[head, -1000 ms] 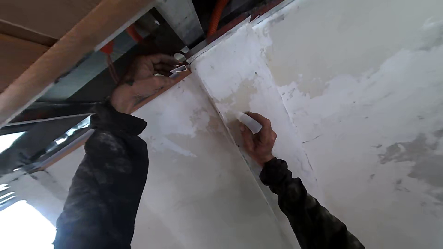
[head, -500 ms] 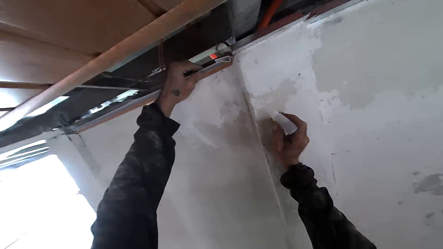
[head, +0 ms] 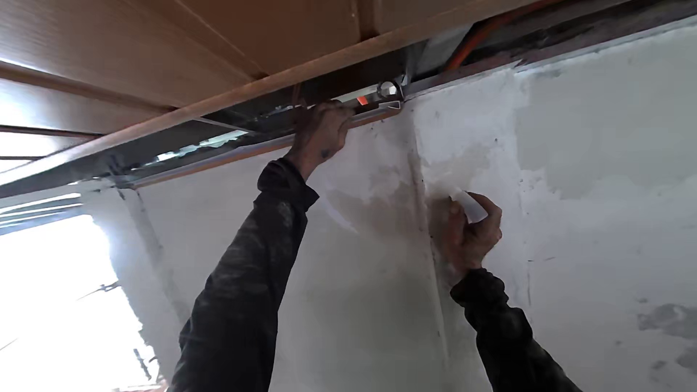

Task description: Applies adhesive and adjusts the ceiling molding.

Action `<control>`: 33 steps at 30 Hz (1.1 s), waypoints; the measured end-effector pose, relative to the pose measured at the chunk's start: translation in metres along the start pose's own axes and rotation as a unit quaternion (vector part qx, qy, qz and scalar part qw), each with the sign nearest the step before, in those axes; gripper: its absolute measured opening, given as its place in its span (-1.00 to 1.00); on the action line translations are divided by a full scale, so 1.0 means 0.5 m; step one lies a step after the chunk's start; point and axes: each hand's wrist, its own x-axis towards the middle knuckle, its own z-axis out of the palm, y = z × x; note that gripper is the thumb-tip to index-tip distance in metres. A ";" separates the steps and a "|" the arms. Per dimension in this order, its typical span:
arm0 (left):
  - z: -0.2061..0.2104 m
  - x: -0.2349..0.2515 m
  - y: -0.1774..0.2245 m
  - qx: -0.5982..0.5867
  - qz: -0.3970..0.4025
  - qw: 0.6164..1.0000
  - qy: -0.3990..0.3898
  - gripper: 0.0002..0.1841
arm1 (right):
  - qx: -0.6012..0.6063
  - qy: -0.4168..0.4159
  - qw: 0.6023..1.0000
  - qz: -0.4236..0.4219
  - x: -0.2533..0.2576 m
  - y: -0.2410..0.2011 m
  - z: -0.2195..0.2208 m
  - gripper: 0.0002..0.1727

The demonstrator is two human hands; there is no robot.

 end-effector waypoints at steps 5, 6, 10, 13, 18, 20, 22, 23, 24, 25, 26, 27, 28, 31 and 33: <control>-0.004 0.005 0.005 0.004 -0.021 1.000 -0.019 -0.70 | -0.005 -0.004 1.000 0.000 0.000 -0.003 -0.002 -0.54; -0.003 0.005 0.006 0.005 -0.022 1.000 -0.019 -0.70 | -0.004 -0.004 1.000 -0.001 -0.001 -0.002 -0.001 -0.54; -0.011 0.007 0.014 0.010 -0.029 0.999 -0.027 -0.70 | -0.008 0.003 1.000 -0.005 0.001 -0.004 0.003 -0.56; -0.009 0.006 0.013 0.013 -0.013 1.000 -0.012 -0.70 | -0.015 0.005 1.000 -0.005 0.002 -0.005 0.003 -0.55; -0.009 0.005 0.012 0.019 -0.004 1.000 -0.005 -0.70 | -0.019 0.004 1.000 -0.001 0.001 -0.008 0.004 -0.55; -0.003 0.005 0.007 0.019 -0.001 1.000 0.003 -0.70 | -0.020 0.002 1.000 0.003 0.001 -0.008 0.003 -0.54; 0.000 0.004 0.004 0.018 0.010 1.000 0.012 -0.70 | -0.020 -0.001 1.000 0.005 0.000 -0.007 0.002 -0.53; 0.000 0.004 0.004 0.018 0.011 1.000 0.012 -0.71 | -0.020 -0.002 1.000 0.005 0.000 -0.006 0.002 -0.52; 0.000 0.004 0.004 0.019 0.010 1.000 0.012 -0.70 | -0.020 -0.001 1.000 0.004 0.000 -0.005 0.003 -0.53; 0.000 0.005 0.003 0.019 0.011 1.000 0.013 -0.71 | -0.019 0.000 1.000 0.003 -0.001 -0.004 0.004 -0.54; 0.001 0.005 0.002 0.018 0.011 1.000 0.013 -0.70 | -0.020 0.004 1.000 0.002 -0.001 -0.002 0.005 -0.54; 0.001 0.004 0.001 0.015 0.012 1.000 0.014 -0.70 | -0.021 0.004 1.000 0.002 -0.002 -0.002 0.005 -0.55; 0.002 0.003 -0.001 0.010 0.014 1.000 0.016 -0.70 | -0.023 0.004 1.000 0.002 -0.001 -0.001 0.004 -0.56; 0.002 0.003 -0.004 -0.003 0.015 1.000 0.013 -0.70 | -0.023 0.005 1.000 0.003 -0.002 0.000 0.004 -0.55; 0.000 0.004 0.000 0.005 0.003 1.000 0.008 -0.69 | -0.021 0.007 1.000 0.000 -0.002 0.001 0.005 -0.54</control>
